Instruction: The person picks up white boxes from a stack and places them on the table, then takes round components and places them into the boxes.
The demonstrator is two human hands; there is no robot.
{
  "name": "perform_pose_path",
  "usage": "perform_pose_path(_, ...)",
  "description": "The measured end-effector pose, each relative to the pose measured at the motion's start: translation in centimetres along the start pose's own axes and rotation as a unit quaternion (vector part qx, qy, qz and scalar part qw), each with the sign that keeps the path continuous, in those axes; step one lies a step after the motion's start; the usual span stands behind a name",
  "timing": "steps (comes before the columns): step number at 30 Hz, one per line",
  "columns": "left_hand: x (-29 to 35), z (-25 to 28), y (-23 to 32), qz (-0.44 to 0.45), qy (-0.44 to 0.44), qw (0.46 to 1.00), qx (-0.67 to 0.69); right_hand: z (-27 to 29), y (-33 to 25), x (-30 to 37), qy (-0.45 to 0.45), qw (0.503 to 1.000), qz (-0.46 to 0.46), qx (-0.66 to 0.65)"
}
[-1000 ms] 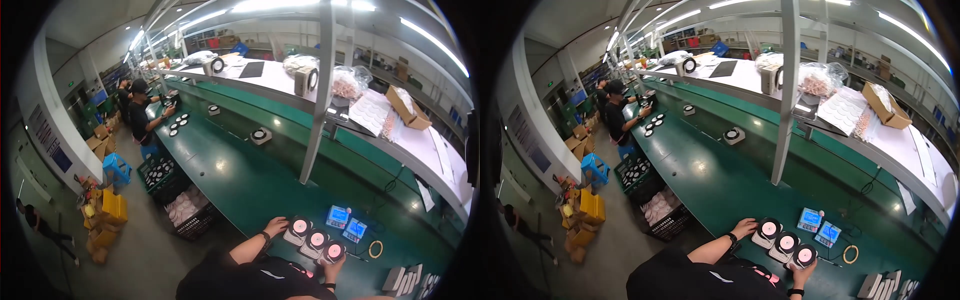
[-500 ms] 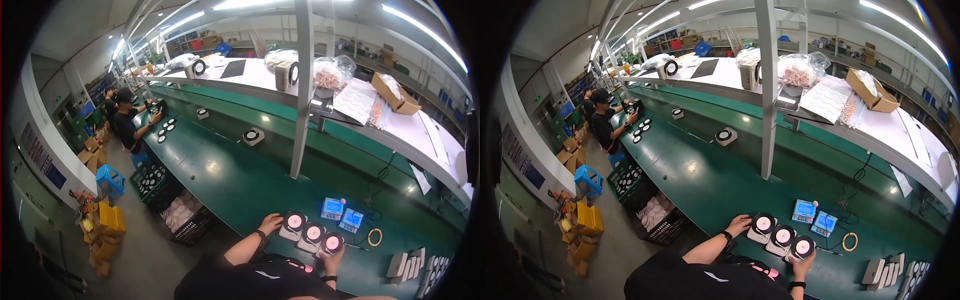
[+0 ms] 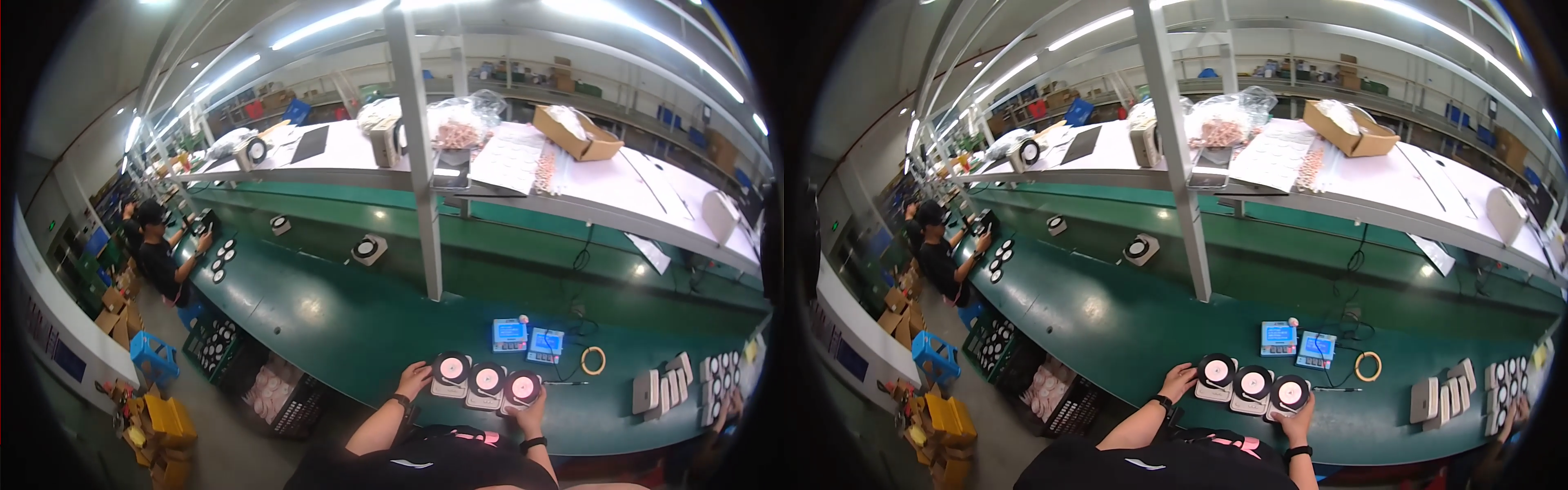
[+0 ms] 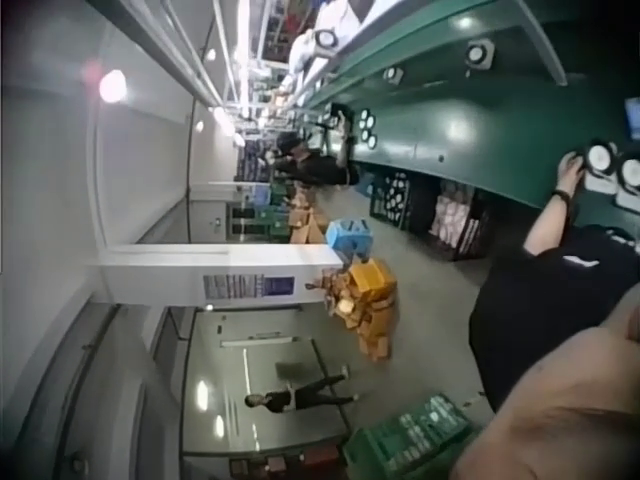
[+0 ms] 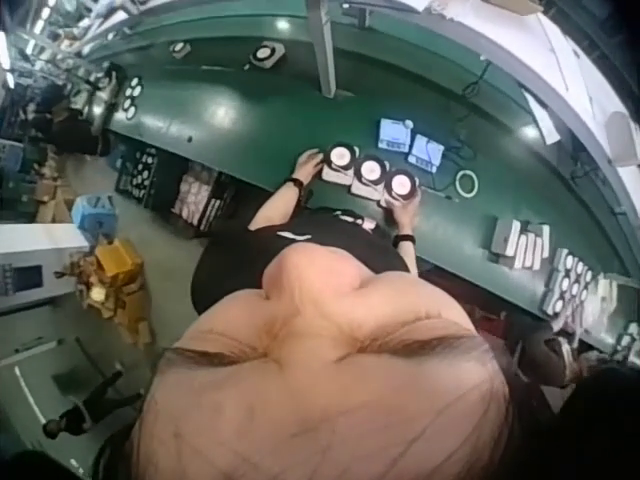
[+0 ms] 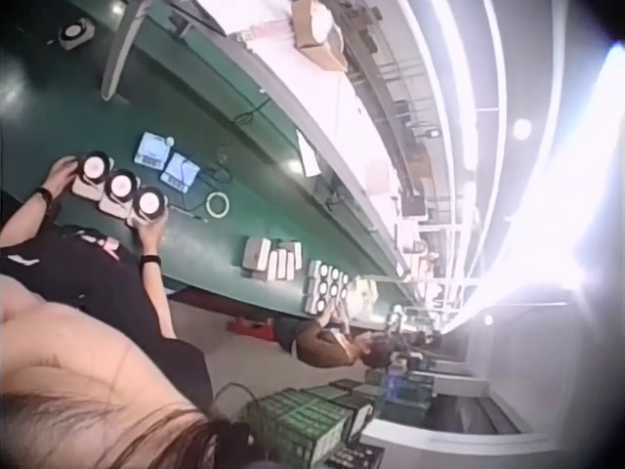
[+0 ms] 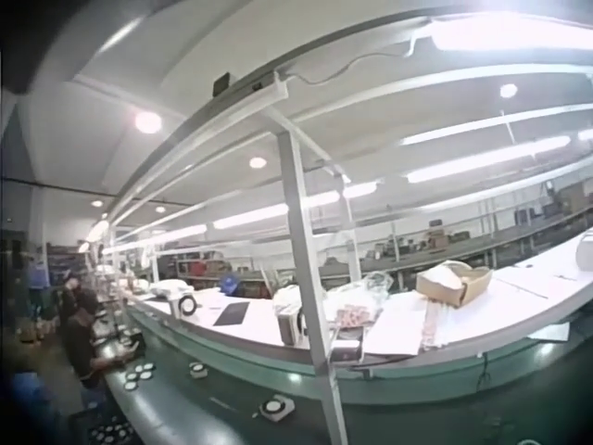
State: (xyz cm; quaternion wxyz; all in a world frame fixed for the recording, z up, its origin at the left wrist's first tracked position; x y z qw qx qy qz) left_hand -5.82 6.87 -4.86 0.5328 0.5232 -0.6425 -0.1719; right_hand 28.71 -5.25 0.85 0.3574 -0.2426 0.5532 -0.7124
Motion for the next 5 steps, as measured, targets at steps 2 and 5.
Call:
perform_pose_path(2, 0.00, -0.39, 0.13, 0.002, -0.009, 1.000, -0.010, 0.28, 0.26, -0.11, 0.011, 1.000, -0.004, 0.002)
perform_pose_path(5, 0.35, -0.41, 0.34, 0.003, -0.003, 1.000, -0.031, 0.08, 0.09, -0.11, -0.010, 0.999, -0.006, 0.031)
Point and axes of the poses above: each hand's wrist, its own x-axis away from the middle knuckle, its own z-axis out of the back of the hand, y = z × x, the point moved 6 cm from there along -x, towards the middle knuckle, and after that the axes turned 12 degrees about y, right-handed, at the moved point
